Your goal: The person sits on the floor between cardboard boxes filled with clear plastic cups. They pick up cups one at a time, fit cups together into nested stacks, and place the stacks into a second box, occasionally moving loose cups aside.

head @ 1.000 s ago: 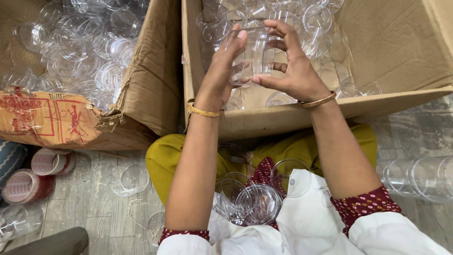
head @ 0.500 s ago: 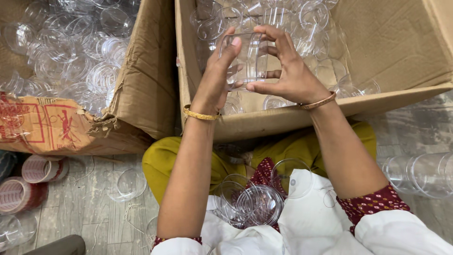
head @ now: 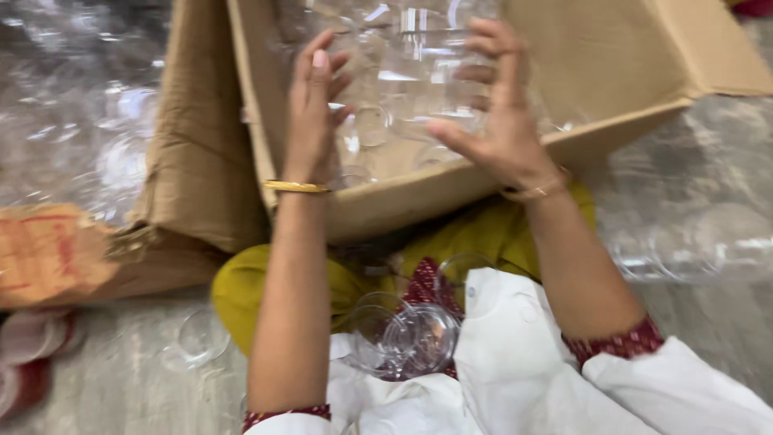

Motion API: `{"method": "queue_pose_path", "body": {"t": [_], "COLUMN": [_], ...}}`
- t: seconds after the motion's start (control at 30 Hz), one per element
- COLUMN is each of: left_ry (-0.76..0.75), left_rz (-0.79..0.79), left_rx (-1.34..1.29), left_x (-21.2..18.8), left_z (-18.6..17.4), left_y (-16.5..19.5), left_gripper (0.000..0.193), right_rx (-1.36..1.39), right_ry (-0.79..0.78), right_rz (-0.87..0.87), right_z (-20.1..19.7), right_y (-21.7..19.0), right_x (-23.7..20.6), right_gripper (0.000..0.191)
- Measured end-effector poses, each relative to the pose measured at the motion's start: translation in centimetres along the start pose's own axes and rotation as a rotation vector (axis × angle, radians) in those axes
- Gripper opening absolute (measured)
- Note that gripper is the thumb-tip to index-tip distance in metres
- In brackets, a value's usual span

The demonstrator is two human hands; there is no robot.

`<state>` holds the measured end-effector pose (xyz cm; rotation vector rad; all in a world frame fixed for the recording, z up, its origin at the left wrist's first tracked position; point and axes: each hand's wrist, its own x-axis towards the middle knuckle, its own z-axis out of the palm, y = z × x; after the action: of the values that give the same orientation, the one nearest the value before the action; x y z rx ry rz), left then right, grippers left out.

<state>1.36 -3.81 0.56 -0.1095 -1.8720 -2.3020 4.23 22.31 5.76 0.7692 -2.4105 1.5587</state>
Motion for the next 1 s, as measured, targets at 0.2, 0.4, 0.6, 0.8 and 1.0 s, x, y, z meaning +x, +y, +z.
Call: {"method": "queue_pose_path", "body": {"t": [0.2,0.4,0.6,0.8,1.0], "left_ry": [-0.17,-0.297,-0.291,-0.306,-0.312], "left_rz": [-0.054,-0.127,-0.278,-0.294,-0.295], "left_rx": [0.463,0.639,0.651,0.66,0.657], "left_x": [-0.2,0.0,-0.4,-0.3,-0.4], "left_z": [-1.3,-1.3,-0.9,-0.8,-0.7], "left_y": [-1.5,-0.9,0.0,0.1,0.3], "left_gripper": [0.044,0.045,0.046,0.046,0.046], "right_rx": [-0.448,-0.955,-1.089,-1.006,-0.988], "right_ry": [0.536,0.639,0.615,0.627,0.624], "right_rz": [0.164,0.387,0.513,0.651,0.671], "right_z": [-13.4,-20.6,-21.4,-20.3,-19.6], "right_y": [-3.0,-0.9,2.7,2.0,0.3], "right_x": [-13.4,-23.0,-25.8,-24.8,-23.4], "right_gripper": [0.081,0.063,0.062,0.067,0.069]}}
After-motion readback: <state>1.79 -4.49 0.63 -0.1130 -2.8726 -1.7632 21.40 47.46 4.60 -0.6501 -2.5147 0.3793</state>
